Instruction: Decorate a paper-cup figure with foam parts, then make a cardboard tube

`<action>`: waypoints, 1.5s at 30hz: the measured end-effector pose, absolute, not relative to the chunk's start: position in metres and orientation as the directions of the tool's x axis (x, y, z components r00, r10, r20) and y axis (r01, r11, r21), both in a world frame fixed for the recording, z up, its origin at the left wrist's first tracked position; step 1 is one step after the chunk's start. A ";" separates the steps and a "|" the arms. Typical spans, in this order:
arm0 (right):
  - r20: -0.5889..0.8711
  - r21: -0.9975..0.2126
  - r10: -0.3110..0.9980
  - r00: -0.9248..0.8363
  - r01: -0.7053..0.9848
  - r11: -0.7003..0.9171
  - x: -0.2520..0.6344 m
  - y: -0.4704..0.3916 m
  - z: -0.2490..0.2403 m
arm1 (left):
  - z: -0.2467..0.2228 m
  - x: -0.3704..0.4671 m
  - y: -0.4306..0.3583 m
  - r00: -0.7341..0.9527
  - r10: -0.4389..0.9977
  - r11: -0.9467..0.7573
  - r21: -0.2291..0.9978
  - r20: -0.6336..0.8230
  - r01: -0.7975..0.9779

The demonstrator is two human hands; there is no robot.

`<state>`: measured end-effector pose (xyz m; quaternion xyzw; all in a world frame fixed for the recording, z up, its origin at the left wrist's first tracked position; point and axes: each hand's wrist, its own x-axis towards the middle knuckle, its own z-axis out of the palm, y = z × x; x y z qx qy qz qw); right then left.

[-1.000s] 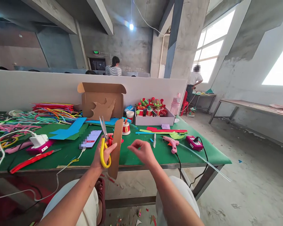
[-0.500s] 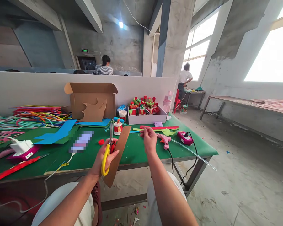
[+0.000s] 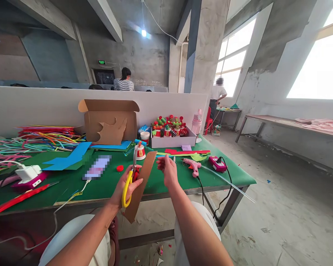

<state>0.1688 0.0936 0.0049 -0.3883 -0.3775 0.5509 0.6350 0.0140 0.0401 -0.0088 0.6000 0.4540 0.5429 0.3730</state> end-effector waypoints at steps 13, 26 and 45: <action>0.163 -0.984 0.923 -0.350 -0.126 0.126 0.195 0.079 0.022 | 0.005 -0.020 0.033 0.253 0.956 -0.262 0.830 0.151 0.492; 0.072 -0.986 0.864 -0.499 0.096 0.137 0.205 0.071 0.021 | 0.019 -0.037 0.011 0.404 0.915 -0.399 0.198 0.016 0.895; 0.067 -0.992 0.857 -0.512 0.054 0.110 0.197 0.065 0.023 | 0.020 -0.026 0.013 0.408 0.910 -0.413 0.084 0.071 0.907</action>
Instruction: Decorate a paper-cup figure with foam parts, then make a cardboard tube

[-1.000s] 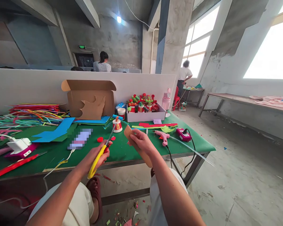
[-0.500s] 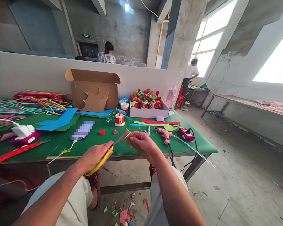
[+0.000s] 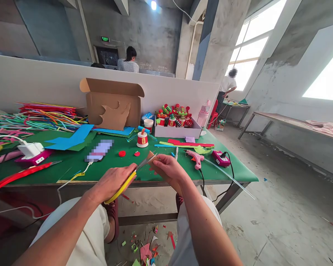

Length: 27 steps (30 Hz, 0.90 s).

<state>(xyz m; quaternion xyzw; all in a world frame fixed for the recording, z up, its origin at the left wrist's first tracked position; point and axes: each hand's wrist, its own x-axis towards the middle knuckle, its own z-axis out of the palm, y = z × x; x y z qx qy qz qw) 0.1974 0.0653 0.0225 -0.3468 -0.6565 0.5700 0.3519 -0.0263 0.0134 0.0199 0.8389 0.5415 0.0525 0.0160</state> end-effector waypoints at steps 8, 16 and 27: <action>0.066 -0.992 0.866 -0.496 0.061 0.110 0.199 0.069 0.019 | 0.021 -0.016 0.009 0.371 0.929 -0.370 0.044 -0.008 0.928; 0.056 -0.995 0.884 -0.465 0.042 0.085 0.204 0.073 0.018 | 0.011 -0.013 0.011 0.357 0.931 -0.357 0.367 0.070 0.859; 0.047 -0.998 0.889 -0.455 0.015 0.060 0.207 0.069 0.026 | 0.007 -0.020 0.009 0.379 0.923 -0.382 0.250 0.061 0.890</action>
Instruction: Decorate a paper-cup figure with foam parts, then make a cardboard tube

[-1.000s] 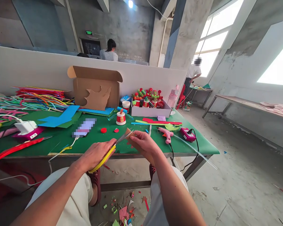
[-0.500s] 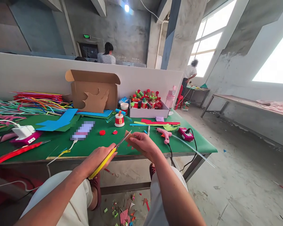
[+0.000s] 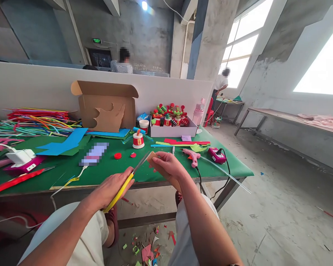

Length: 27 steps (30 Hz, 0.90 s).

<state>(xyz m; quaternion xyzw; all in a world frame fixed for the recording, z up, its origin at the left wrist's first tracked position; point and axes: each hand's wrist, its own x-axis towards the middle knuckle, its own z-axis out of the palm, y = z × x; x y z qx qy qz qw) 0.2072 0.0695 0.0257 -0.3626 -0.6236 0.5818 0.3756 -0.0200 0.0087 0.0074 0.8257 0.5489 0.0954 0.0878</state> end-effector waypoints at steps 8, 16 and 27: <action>0.073 -0.994 0.850 -0.521 0.031 0.105 0.200 0.066 0.024 | 0.019 -0.015 0.005 0.369 0.929 -0.363 0.186 0.003 0.913; 0.085 -0.995 0.864 -0.497 0.001 0.098 0.198 0.067 0.022 | 0.018 -0.015 0.006 0.363 0.931 -0.355 0.171 -0.019 0.919; 0.082 -0.988 0.843 -0.531 0.066 0.138 0.202 0.069 0.020 | 0.020 -0.010 0.004 0.362 0.932 -0.359 0.067 -0.035 0.931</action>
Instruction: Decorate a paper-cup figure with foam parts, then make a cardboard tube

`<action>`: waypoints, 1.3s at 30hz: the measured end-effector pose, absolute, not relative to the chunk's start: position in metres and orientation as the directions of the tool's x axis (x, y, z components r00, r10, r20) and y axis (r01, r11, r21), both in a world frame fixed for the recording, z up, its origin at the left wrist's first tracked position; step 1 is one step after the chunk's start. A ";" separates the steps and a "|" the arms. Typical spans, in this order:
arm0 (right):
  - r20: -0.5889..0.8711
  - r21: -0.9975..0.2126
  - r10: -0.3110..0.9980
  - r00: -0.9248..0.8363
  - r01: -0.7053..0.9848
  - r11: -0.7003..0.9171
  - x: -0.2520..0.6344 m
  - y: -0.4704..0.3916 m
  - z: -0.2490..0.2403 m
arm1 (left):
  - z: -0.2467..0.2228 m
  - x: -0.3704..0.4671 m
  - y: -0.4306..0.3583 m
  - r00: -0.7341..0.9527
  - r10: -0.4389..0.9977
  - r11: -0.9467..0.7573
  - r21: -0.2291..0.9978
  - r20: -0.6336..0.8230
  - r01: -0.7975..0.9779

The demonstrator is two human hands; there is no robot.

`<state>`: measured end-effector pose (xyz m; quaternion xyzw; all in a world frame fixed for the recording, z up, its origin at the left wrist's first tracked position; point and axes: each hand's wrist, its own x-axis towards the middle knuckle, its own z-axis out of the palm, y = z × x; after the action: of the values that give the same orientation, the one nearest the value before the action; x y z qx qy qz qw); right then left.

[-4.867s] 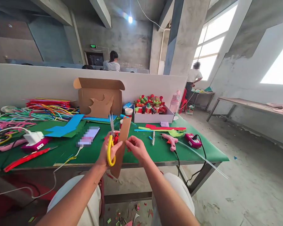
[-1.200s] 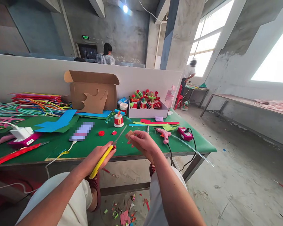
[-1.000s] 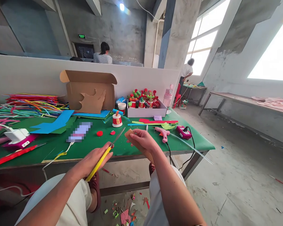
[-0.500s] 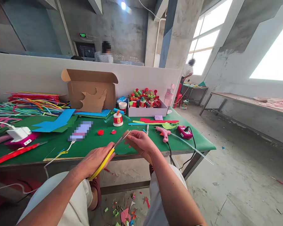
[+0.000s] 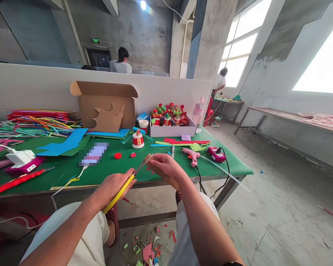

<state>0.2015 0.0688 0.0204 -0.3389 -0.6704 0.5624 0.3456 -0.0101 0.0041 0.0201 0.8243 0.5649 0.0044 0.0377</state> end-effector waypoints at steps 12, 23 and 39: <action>0.060 -0.987 0.850 -0.523 0.095 0.128 0.207 0.078 0.009 | 0.007 0.001 0.004 0.317 0.948 -0.304 0.264 -0.008 0.915; 0.222 -0.956 0.971 0.091 -0.174 0.235 0.225 0.088 0.033 | 0.013 0.004 0.027 0.147 0.989 -0.146 0.079 -0.005 0.986; 0.112 -0.805 0.902 -0.417 -0.570 -0.164 0.175 0.067 0.009 | 0.005 0.013 0.039 0.451 0.890 0.116 0.990 -0.066 -0.084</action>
<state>0.1748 0.0674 0.0088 -0.2026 -0.4094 0.7355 0.5004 0.0134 0.0395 0.0053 0.5495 0.3668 0.3742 0.6508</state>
